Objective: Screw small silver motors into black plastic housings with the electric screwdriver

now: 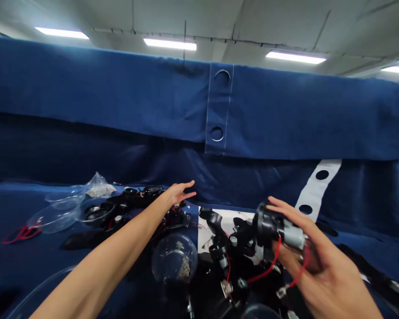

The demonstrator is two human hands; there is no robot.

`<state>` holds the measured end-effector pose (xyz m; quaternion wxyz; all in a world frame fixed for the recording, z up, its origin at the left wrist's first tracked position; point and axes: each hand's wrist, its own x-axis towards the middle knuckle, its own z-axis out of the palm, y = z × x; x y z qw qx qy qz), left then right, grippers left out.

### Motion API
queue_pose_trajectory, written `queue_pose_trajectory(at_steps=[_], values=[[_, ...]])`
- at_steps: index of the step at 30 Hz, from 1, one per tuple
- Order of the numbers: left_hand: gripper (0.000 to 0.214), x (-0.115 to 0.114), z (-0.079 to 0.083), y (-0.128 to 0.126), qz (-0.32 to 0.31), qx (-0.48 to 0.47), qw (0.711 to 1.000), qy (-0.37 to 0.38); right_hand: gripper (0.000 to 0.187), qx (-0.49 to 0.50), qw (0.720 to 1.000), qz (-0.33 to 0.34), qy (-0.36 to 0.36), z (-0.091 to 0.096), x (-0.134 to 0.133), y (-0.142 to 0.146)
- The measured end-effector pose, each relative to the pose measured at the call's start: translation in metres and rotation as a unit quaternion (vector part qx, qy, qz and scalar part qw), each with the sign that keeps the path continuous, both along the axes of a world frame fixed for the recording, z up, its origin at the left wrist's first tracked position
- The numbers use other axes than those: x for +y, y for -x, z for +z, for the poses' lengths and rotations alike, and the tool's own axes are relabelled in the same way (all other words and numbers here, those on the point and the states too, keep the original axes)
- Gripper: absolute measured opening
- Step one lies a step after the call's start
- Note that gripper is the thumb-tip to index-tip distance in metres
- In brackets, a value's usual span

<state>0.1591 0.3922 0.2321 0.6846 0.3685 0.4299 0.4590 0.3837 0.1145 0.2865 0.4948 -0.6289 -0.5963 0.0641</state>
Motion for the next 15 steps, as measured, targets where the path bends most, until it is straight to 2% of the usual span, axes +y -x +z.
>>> queue_pose_trajectory(at_steps=[2, 4, 6, 8, 11, 15], values=[[0.039, 0.025, -0.004, -0.010, 0.005, -0.021, 1.000, 0.015, 0.066, 0.021, 0.999, 0.001, 0.025, 0.009, 0.027, 0.000], [0.038, 0.046, -0.003, -0.017, 0.006, -0.040, 0.999, 0.018, 0.065, 0.055, 0.998, 0.030, 0.027, 0.016, 0.054, 0.000], [0.037, 0.064, 0.005, -0.022, 0.008, -0.061, 0.998, 0.012, 0.063, 0.113, 0.989, 0.089, 0.038, 0.019, 0.082, 0.000], [0.036, 0.078, 0.018, -0.025, 0.009, -0.081, 0.997, 0.002, 0.059, 0.184, 0.967, 0.166, 0.064, 0.019, 0.111, 0.003], [0.033, 0.093, 0.041, -0.029, 0.006, -0.097, 0.995, -0.014, 0.054, 0.250, 0.923, 0.272, 0.112, 0.007, 0.156, 0.015], [0.031, 0.098, 0.065, -0.033, -0.009, -0.097, 0.995, -0.039, 0.059, 0.233, 0.881, 0.361, 0.199, -0.025, 0.215, 0.045]])
